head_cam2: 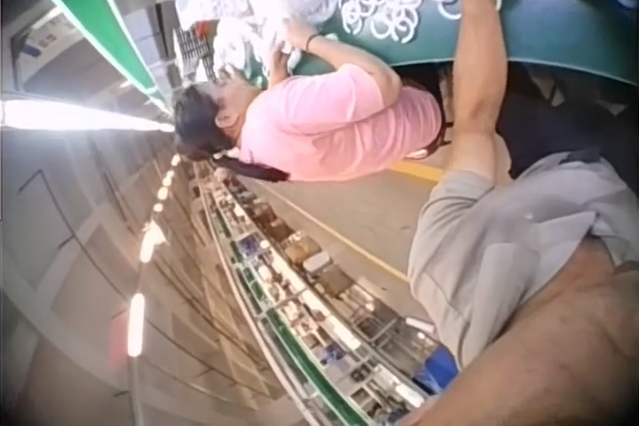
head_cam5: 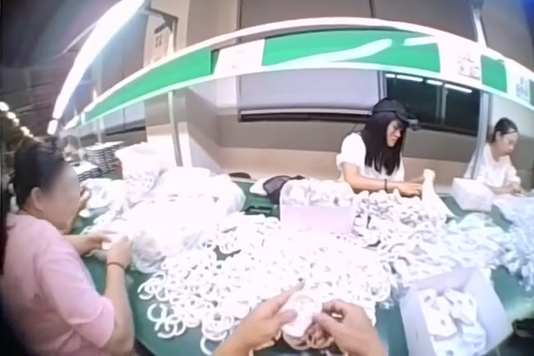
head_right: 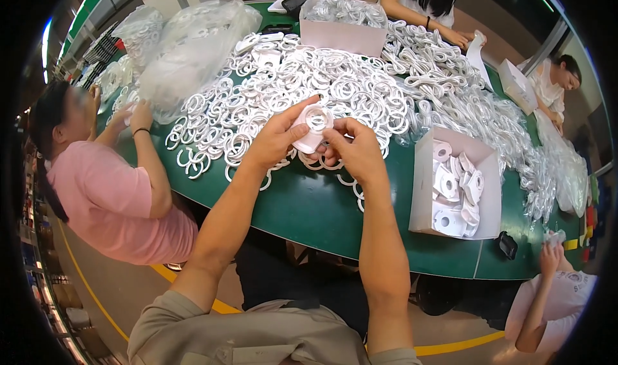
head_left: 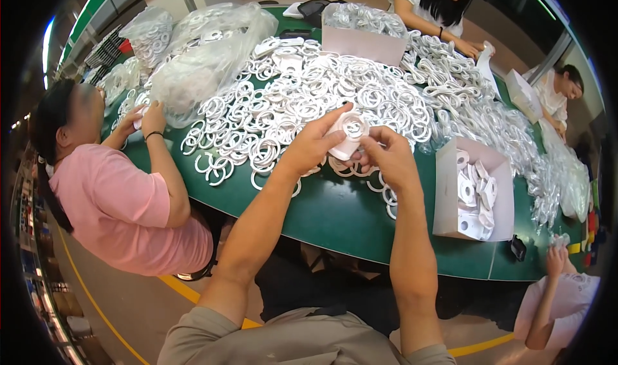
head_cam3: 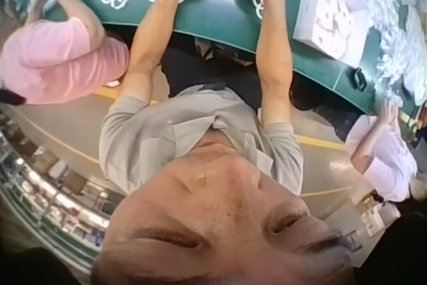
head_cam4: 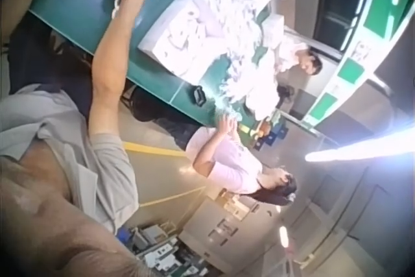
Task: Assembling small lighting components by inserting electrical parts into white circular housings on a production line.
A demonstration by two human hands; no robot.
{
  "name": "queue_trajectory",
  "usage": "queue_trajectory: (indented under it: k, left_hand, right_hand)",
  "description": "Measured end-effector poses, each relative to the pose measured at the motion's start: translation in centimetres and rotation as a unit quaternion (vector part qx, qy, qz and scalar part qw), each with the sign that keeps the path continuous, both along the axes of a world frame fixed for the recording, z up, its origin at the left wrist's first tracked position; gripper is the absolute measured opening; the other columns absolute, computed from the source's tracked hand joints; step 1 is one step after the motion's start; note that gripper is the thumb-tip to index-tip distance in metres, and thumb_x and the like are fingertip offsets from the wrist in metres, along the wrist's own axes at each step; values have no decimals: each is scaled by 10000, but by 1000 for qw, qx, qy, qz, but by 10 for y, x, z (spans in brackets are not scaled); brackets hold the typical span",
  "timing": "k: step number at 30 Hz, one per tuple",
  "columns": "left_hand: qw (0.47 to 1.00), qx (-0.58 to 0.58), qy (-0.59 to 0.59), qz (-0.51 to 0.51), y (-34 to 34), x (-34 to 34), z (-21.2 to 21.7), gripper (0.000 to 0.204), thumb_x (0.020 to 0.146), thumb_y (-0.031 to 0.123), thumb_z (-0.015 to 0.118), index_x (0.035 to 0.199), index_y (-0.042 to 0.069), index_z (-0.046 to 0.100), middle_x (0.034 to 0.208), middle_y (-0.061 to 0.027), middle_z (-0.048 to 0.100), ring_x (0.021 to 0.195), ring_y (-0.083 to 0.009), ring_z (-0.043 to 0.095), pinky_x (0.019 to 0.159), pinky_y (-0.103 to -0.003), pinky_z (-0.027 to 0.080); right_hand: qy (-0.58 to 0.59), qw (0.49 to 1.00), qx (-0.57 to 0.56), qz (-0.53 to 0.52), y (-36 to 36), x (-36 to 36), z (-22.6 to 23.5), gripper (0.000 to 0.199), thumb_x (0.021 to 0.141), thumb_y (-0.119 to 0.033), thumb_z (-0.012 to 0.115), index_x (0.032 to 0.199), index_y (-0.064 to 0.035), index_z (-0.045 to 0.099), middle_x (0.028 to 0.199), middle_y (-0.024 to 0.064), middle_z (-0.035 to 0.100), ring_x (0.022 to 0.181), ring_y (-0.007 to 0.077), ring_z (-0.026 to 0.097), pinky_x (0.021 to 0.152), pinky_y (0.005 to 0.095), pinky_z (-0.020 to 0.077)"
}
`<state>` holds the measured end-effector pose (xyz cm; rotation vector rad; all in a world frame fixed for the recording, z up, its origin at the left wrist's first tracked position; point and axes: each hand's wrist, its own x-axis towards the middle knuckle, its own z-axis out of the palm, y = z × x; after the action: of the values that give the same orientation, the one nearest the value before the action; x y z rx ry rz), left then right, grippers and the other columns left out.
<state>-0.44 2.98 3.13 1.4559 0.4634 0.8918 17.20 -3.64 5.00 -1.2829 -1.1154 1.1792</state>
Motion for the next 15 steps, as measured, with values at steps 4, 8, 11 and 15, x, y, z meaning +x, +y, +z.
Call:
queue_trajectory:
  k: [4, 8, 11, 15]
  left_hand:
    - [1000, -21, 1, 0, 1, 1, 1, 512, 915, 33, 494, 1413, 25, 374, 1179, -115, 581, 906, -156, 617, 708, -257, 545]
    - [989, -121, -5, -82, -1, -6, 6, 506, 925, 119, 524, 1402, 21, 386, 1077, -128, 635, 689, -162, 674, 469, -217, 520]
    - [982, -161, -34, -91, -6, -7, 10, 496, 930, 151, 516, 1397, 29, 401, 974, -105, 662, 595, -128, 648, 384, -184, 454]
    - [983, -147, -21, -110, -1, -9, 8, 500, 929, 145, 506, 1403, 34, 395, 905, -85, 665, 589, -108, 637, 378, -180, 442]
  right_hand:
    - [37, 999, -8, 33, 3, 17, -6, 216, 933, -130, 571, 1029, 60, 608, 752, 89, 627, 574, 124, 588, 501, 246, 512]
    - [99, 992, -45, 58, 4, 25, -13, 250, 904, -134, 626, 1051, 68, 611, 772, 102, 648, 576, 139, 612, 509, 242, 530]
    - [156, 985, -61, 51, 0, 18, -6, 260, 898, -139, 638, 1048, 72, 609, 775, 115, 657, 590, 153, 631, 530, 246, 543]
    - [184, 979, -50, 66, -1, 16, -7, 221, 886, -116, 640, 995, 73, 606, 766, 118, 653, 603, 162, 643, 542, 260, 552]
